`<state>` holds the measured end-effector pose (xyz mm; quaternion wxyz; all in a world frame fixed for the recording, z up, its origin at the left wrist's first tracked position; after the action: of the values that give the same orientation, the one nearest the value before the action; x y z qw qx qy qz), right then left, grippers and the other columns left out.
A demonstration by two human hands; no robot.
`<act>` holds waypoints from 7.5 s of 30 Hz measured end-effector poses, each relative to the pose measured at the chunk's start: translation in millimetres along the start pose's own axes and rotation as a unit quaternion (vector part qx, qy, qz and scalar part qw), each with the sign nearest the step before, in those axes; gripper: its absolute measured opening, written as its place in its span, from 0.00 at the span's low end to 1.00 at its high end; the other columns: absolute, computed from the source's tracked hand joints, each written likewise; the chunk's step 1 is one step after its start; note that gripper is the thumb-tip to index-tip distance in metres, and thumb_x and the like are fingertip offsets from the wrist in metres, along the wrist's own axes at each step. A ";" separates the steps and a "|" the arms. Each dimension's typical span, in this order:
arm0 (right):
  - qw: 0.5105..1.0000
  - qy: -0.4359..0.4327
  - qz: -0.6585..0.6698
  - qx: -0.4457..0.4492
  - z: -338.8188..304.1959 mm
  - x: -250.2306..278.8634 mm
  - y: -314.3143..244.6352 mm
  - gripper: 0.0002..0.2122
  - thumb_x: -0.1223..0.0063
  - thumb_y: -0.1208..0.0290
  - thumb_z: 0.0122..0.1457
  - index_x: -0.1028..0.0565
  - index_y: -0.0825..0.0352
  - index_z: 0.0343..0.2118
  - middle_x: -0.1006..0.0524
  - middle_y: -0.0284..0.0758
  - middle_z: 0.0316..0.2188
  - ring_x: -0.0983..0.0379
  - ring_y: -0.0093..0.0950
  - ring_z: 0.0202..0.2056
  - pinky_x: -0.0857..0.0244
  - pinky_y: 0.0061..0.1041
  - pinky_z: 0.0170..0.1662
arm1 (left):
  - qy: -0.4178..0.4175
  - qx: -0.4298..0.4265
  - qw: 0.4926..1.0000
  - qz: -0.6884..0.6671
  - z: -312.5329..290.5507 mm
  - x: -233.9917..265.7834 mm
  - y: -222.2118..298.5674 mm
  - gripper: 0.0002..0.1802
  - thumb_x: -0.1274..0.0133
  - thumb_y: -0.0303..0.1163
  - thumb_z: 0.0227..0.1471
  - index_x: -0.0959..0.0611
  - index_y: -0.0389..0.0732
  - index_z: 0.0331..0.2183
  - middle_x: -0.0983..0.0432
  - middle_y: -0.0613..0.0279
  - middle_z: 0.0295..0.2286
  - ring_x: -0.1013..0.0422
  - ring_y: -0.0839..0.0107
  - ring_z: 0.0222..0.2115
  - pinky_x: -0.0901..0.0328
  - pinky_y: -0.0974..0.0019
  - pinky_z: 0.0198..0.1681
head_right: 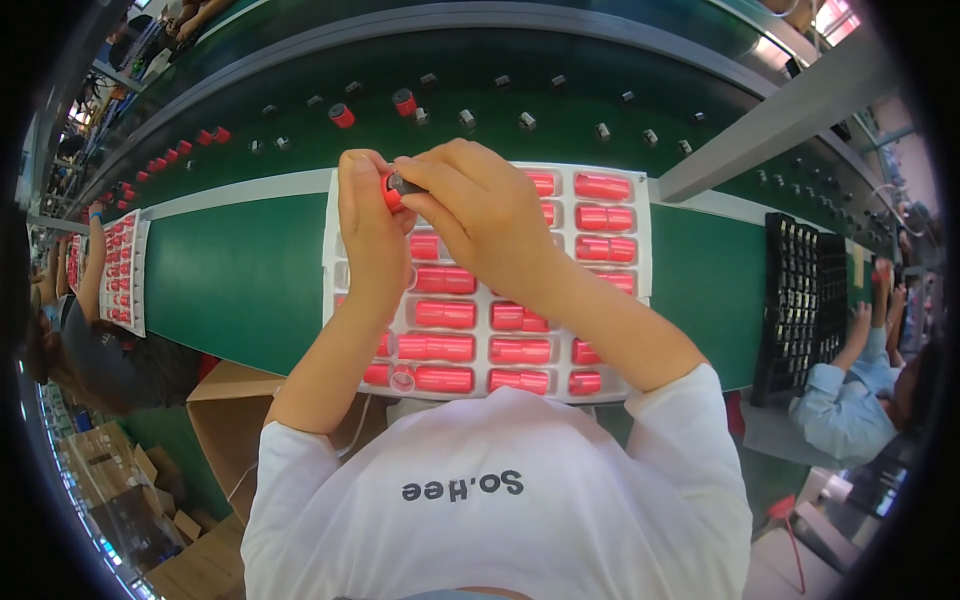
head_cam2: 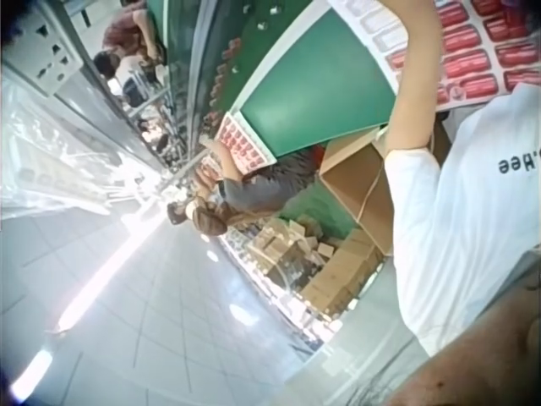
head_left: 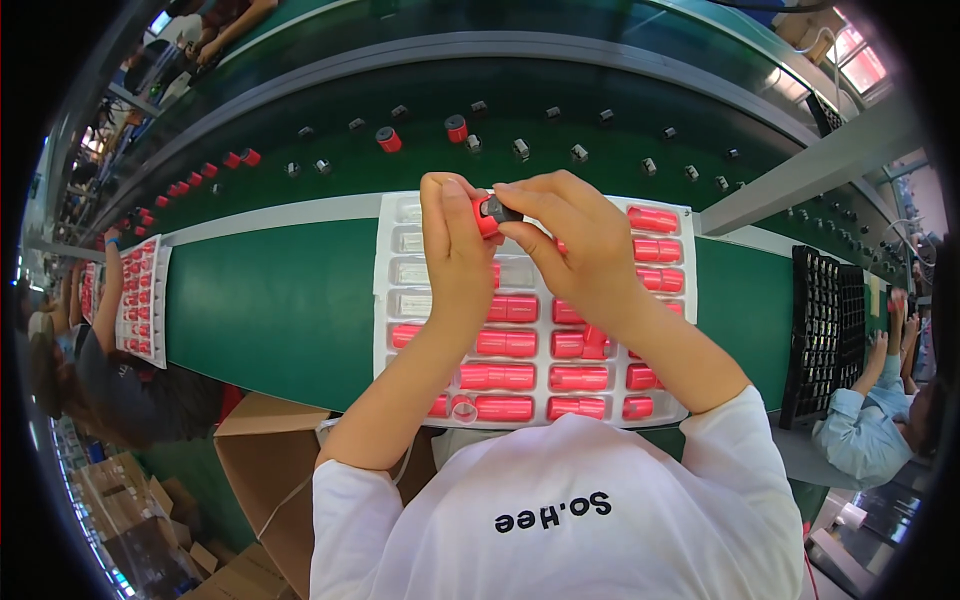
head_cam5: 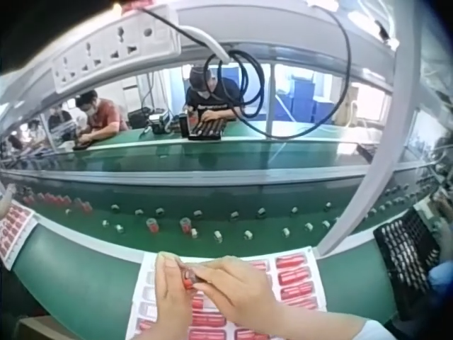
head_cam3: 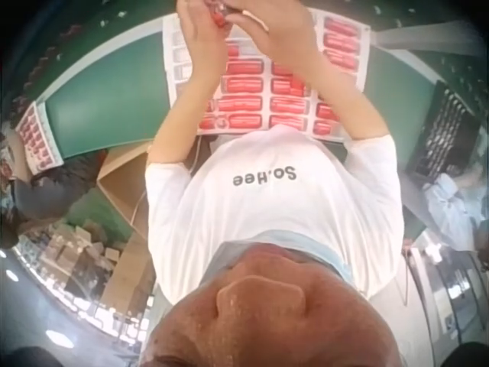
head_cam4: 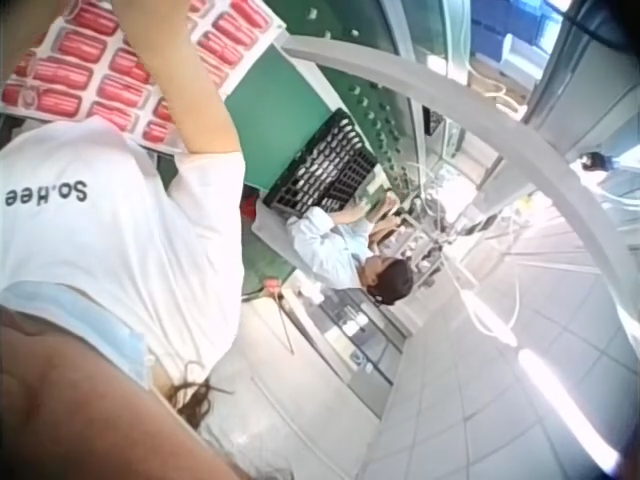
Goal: The person assembles small components by hand, inserting a grey insert into a pink component shell, then placing the assembled unit into a plastic tray.
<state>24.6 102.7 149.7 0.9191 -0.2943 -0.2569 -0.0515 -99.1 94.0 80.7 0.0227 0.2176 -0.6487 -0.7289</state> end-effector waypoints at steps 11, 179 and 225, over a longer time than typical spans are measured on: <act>0.994 -0.024 0.017 -0.107 -22.6 -1.8 14.7 0.12 0.42 0.77 0.53 0.23 0.68 0.42 0.23 0.39 0.36 0.24 0.33 0.36 0.30 0.24 0.37 | -0.022 -0.017 0.999 0.032 -6.5 -11.1 -15.9 0.14 0.70 0.42 0.66 0.36 0.44 0.33 0.40 0.67 0.27 0.41 0.84 0.23 0.42 0.80 0.23; 0.991 -0.054 0.063 -0.107 5.9 -21.3 95.9 0.13 0.41 0.79 0.50 0.27 0.67 0.40 0.25 0.38 0.37 0.25 0.31 0.39 0.31 0.24 0.41 | -0.148 0.083 0.977 0.129 5.4 5.9 -41.0 0.24 0.40 0.37 0.50 0.30 0.42 0.45 0.28 0.57 0.40 0.29 0.67 0.40 0.34 0.66 0.48; 0.989 0.042 0.137 -0.046 -9.3 27.4 17.4 0.12 0.42 0.78 0.52 0.24 0.65 0.42 0.23 0.36 0.42 0.28 0.32 0.45 0.33 0.27 0.47 | -0.044 0.174 0.933 -0.312 -13.1 -19.0 -22.6 0.18 0.49 0.44 0.58 0.28 0.43 0.43 0.25 0.60 0.38 0.28 0.72 0.43 0.32 0.70 0.50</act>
<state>56.7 113.2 148.1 0.9130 -0.3661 -0.1729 0.0508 -71.8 91.3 63.7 -0.2728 0.3777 -0.6653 -0.5834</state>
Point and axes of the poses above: each hand's wrist, its own z-axis towards the middle knuckle, its own x-axis out of the back of the hand, y = z × x, the point moved 8 cm from there along z, towards the middle knuckle
